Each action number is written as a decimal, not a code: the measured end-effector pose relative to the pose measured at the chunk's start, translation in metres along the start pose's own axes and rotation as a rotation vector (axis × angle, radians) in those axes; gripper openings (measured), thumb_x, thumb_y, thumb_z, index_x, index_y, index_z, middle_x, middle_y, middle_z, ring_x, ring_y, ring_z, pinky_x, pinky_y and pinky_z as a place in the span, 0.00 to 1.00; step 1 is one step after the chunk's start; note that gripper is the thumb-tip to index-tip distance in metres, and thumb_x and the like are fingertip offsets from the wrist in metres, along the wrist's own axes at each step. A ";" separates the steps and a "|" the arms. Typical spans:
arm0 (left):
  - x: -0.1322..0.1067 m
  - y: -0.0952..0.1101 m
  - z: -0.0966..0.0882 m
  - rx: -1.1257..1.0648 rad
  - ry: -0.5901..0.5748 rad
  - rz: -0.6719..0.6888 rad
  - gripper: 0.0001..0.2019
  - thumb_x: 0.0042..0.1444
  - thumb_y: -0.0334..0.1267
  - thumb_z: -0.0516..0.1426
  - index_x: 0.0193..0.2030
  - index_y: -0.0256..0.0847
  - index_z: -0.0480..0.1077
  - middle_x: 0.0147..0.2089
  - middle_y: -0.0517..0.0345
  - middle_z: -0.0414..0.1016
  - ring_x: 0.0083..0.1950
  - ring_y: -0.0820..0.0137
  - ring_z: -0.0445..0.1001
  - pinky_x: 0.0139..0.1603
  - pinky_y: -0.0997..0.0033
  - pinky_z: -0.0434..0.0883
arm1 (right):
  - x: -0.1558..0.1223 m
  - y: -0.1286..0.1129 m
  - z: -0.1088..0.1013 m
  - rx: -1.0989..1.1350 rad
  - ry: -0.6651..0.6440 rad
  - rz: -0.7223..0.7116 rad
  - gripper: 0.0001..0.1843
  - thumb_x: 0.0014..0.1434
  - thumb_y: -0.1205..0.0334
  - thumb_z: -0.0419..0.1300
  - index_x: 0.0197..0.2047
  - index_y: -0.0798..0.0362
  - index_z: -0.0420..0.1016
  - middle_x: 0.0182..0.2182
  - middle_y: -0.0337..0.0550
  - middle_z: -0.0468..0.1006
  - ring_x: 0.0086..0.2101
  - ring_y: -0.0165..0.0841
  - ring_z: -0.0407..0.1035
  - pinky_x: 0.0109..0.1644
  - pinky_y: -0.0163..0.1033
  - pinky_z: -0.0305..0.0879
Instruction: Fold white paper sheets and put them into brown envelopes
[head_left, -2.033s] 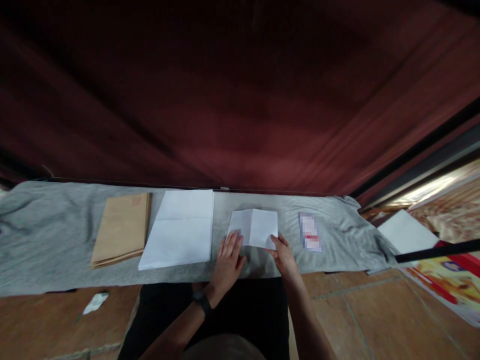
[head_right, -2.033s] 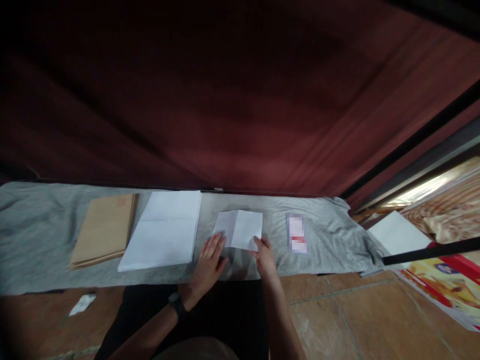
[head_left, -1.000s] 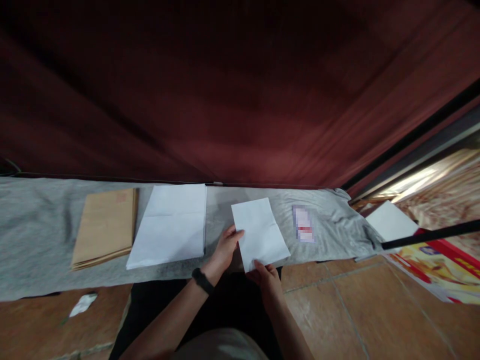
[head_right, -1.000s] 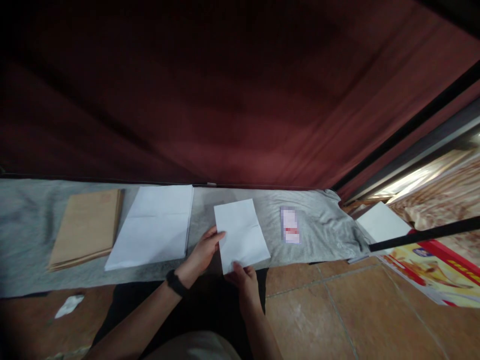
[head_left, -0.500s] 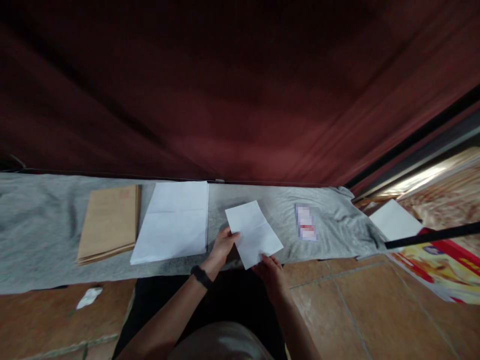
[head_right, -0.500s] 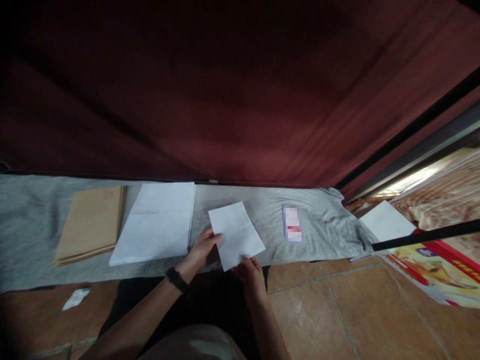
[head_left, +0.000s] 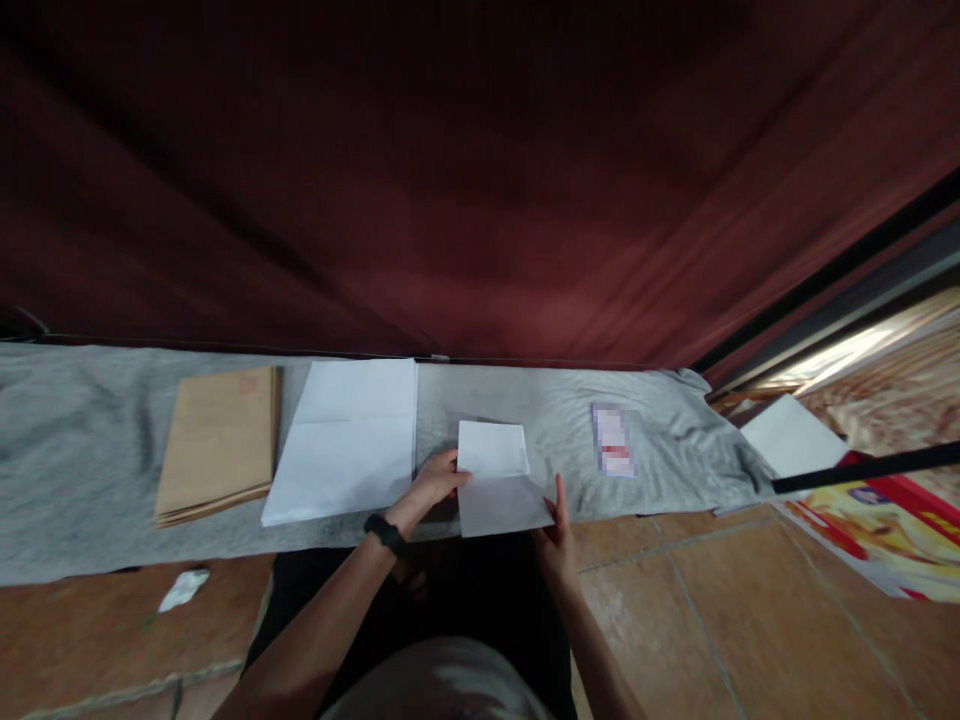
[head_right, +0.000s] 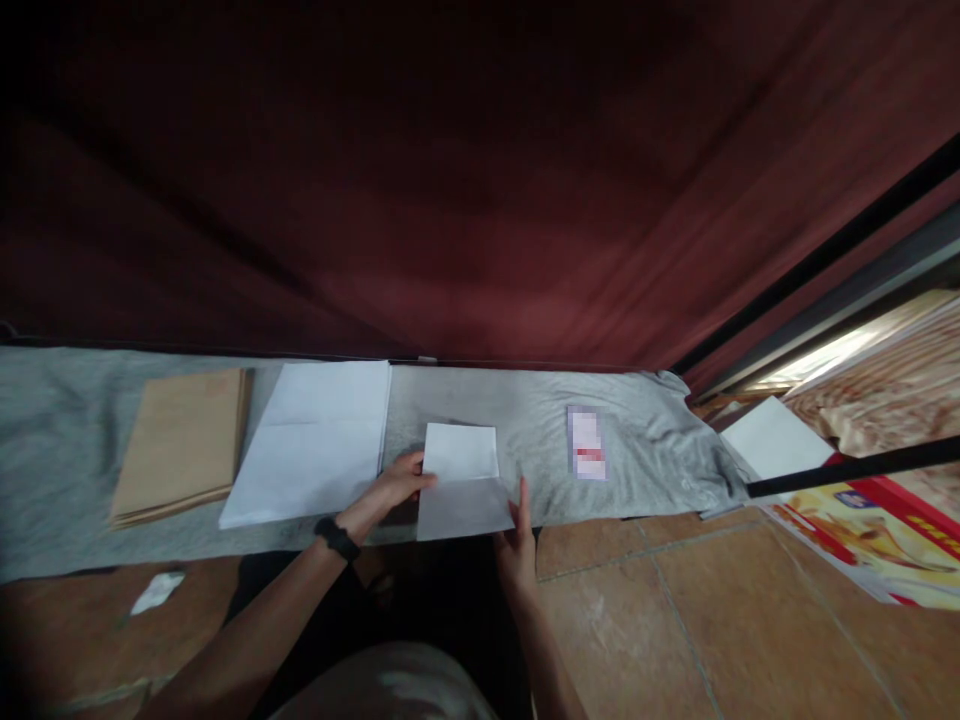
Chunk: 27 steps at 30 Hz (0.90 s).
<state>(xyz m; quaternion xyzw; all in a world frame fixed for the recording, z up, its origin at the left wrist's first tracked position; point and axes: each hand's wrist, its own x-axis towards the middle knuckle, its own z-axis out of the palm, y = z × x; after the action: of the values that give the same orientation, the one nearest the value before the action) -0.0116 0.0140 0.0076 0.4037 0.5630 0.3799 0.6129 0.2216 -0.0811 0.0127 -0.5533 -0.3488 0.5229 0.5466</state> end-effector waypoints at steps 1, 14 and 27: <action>0.000 0.000 -0.002 0.013 0.001 -0.001 0.15 0.33 0.34 0.66 0.33 0.39 0.77 0.22 0.63 0.76 0.20 0.71 0.70 0.19 0.76 0.61 | 0.004 0.001 -0.006 -0.106 -0.042 -0.068 0.34 0.47 0.63 0.69 0.59 0.42 0.75 0.47 0.40 0.81 0.48 0.39 0.75 0.57 0.44 0.69; -0.074 -0.023 -0.016 0.782 0.008 0.654 0.29 0.57 0.24 0.50 0.63 0.49 0.71 0.72 0.58 0.63 0.75 0.63 0.57 0.74 0.50 0.60 | 0.039 0.000 -0.028 -0.692 -0.414 -0.466 0.29 0.56 0.72 0.57 0.57 0.37 0.78 0.63 0.37 0.73 0.65 0.41 0.61 0.72 0.58 0.49; -0.067 -0.017 -0.026 0.934 -0.236 0.645 0.18 0.61 0.31 0.58 0.54 0.54 0.78 0.66 0.59 0.72 0.70 0.64 0.66 0.72 0.52 0.61 | 0.046 -0.010 -0.032 -0.719 -0.528 -0.439 0.29 0.54 0.73 0.60 0.55 0.36 0.80 0.59 0.38 0.77 0.62 0.42 0.67 0.72 0.59 0.48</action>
<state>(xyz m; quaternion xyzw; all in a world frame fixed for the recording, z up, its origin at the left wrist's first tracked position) -0.0423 -0.0522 0.0163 0.8222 0.4474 0.2109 0.2817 0.2642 -0.0434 0.0087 -0.4690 -0.7418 0.3642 0.3116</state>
